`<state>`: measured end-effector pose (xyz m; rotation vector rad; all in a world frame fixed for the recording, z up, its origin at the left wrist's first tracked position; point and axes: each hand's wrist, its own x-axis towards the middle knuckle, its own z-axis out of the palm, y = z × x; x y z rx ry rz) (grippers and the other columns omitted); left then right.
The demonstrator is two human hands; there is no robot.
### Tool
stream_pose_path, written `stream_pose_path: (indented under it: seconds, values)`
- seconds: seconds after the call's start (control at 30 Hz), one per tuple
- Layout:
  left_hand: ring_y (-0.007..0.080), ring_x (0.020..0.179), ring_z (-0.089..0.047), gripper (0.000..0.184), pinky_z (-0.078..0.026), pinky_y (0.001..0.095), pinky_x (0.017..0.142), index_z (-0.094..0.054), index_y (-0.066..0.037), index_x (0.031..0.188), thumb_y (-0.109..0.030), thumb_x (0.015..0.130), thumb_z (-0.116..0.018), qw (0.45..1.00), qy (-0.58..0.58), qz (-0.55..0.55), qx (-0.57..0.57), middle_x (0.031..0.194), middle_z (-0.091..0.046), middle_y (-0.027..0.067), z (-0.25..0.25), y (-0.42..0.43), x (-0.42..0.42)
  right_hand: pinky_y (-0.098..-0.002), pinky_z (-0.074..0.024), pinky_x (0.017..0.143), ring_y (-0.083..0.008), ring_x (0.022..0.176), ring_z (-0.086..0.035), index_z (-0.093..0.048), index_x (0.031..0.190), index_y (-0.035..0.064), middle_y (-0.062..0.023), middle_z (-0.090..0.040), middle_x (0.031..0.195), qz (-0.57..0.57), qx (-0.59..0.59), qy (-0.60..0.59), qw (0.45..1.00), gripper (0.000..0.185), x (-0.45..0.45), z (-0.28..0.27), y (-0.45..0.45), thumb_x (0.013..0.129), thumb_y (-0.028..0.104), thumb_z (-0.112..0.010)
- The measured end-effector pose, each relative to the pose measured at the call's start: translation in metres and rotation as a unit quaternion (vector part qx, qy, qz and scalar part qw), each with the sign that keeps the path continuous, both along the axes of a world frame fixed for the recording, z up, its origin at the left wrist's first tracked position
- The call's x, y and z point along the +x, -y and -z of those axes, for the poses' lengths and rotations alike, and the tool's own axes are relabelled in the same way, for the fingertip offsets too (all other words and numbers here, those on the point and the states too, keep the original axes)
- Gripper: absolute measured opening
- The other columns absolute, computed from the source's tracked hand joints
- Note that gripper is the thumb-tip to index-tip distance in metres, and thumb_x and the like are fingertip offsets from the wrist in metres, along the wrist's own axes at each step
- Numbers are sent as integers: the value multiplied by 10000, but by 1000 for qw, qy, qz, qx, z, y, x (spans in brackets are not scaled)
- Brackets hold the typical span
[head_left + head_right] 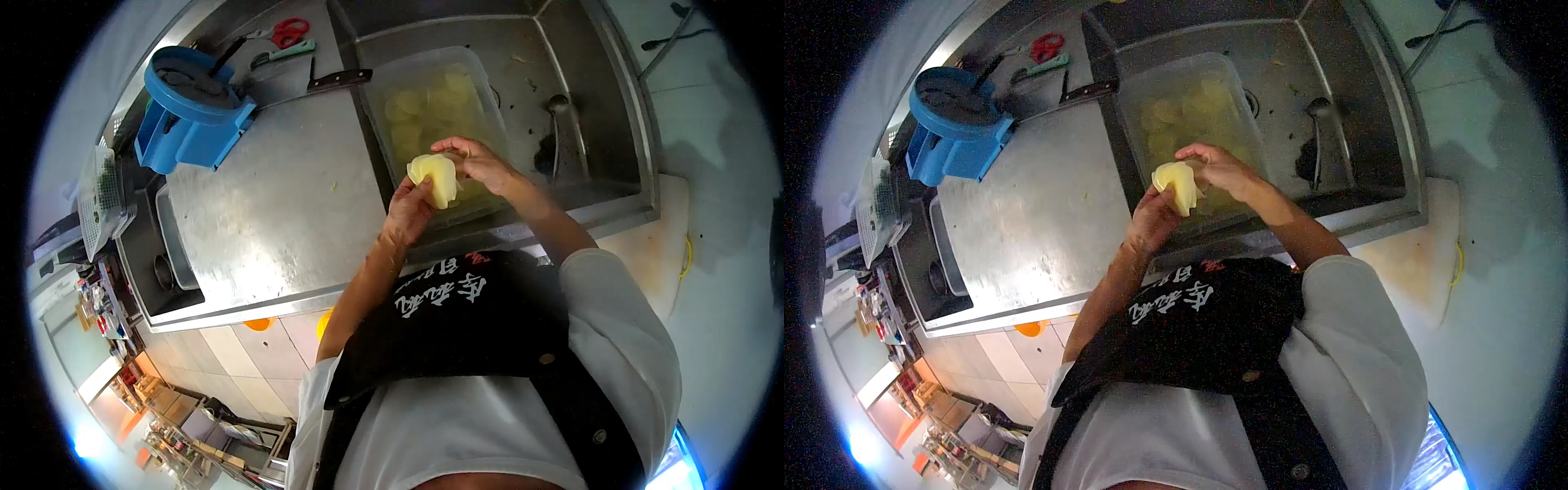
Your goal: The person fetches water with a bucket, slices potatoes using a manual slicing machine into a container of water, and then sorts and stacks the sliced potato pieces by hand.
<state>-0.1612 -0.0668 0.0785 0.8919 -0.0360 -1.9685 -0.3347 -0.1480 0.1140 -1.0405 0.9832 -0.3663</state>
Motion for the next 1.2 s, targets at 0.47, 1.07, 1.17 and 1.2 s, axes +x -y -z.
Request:
stream_pose_path:
  seconds: [0.47,1.07,1.17,1.2]
  values:
    - [210,1047,-544,306,-457,418,882,-513,-115,1165,-108,867,-584,998,-49,24,24,1130,-565,37,9,3,9,-368,-317,1012,-309,1258,-343,-233,1382,4,-203,-311,1394,-145,-22,-373,916,758,-22,101,118,819,354,-602]
    - [217,1076,-530,379,-432,388,932,-483,-101,1204,-166,853,-611,994,-88,22,55,1150,-554,40,2,13,9,-306,-455,763,-119,906,-563,-575,1050,150,17,-594,999,103,135,27,985,273,-1,147,93,801,234,-653]
    - [207,1070,-533,357,-435,381,927,-496,-106,1190,-137,853,-607,996,-78,13,44,1147,-559,34,-5,13,5,-301,-469,720,-140,894,-570,-573,1057,135,-2,-593,1004,113,101,-4,988,276,-15,105,86,804,215,-651]
    - [200,1059,-538,346,-436,377,922,-506,-110,1178,-124,848,-611,996,-76,9,35,1142,-564,29,-9,13,5,-299,-472,711,-145,892,-573,-570,1062,128,-6,-592,1005,136,105,27,985,278,-18,96,82,806,207,-647]
